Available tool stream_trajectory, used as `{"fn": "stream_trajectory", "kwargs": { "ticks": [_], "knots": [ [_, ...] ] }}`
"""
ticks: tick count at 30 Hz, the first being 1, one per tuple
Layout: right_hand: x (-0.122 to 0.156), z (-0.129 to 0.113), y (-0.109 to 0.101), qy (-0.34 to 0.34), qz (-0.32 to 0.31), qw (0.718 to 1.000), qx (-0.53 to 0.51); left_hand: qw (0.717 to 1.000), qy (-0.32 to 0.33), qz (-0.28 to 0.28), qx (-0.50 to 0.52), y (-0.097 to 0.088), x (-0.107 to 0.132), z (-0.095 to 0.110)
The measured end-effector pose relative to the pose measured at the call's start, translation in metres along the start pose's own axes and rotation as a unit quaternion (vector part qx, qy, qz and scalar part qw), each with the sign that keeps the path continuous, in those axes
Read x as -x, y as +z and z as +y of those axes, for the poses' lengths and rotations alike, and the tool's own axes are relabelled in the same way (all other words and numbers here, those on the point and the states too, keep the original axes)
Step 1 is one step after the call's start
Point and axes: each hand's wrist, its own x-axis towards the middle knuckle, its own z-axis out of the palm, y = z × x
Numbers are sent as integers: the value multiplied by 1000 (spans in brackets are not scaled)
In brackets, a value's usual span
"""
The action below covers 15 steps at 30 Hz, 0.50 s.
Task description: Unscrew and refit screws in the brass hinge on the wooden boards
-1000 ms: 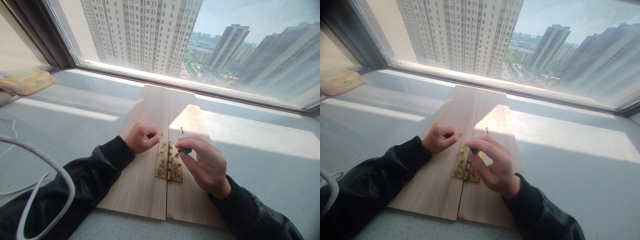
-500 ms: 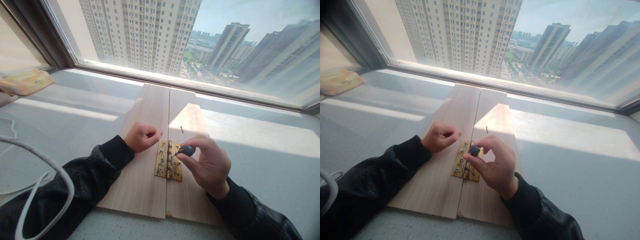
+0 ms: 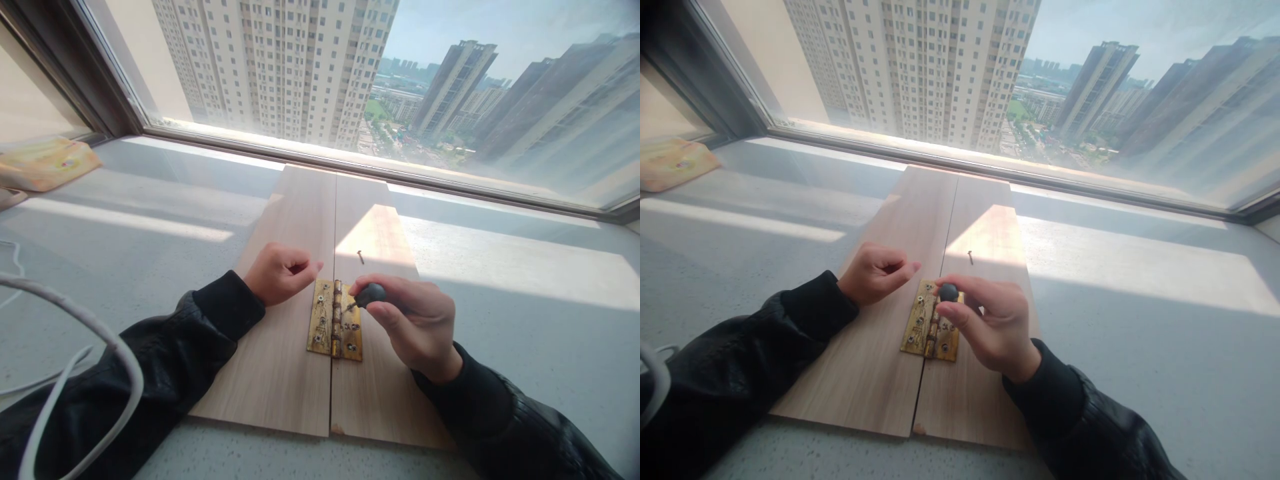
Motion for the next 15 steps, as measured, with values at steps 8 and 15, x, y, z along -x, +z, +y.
{"fn": "stream_trajectory", "kwargs": {
  "ticks": [8,15],
  "knots": [
    [-14,10,-11,41,-132,973,-183,1000,-4,-7,4,1,0,0],
    [-17,10,-13,75,-153,949,-266,1000,1,-3,3,1,1,1]
  ]
}}
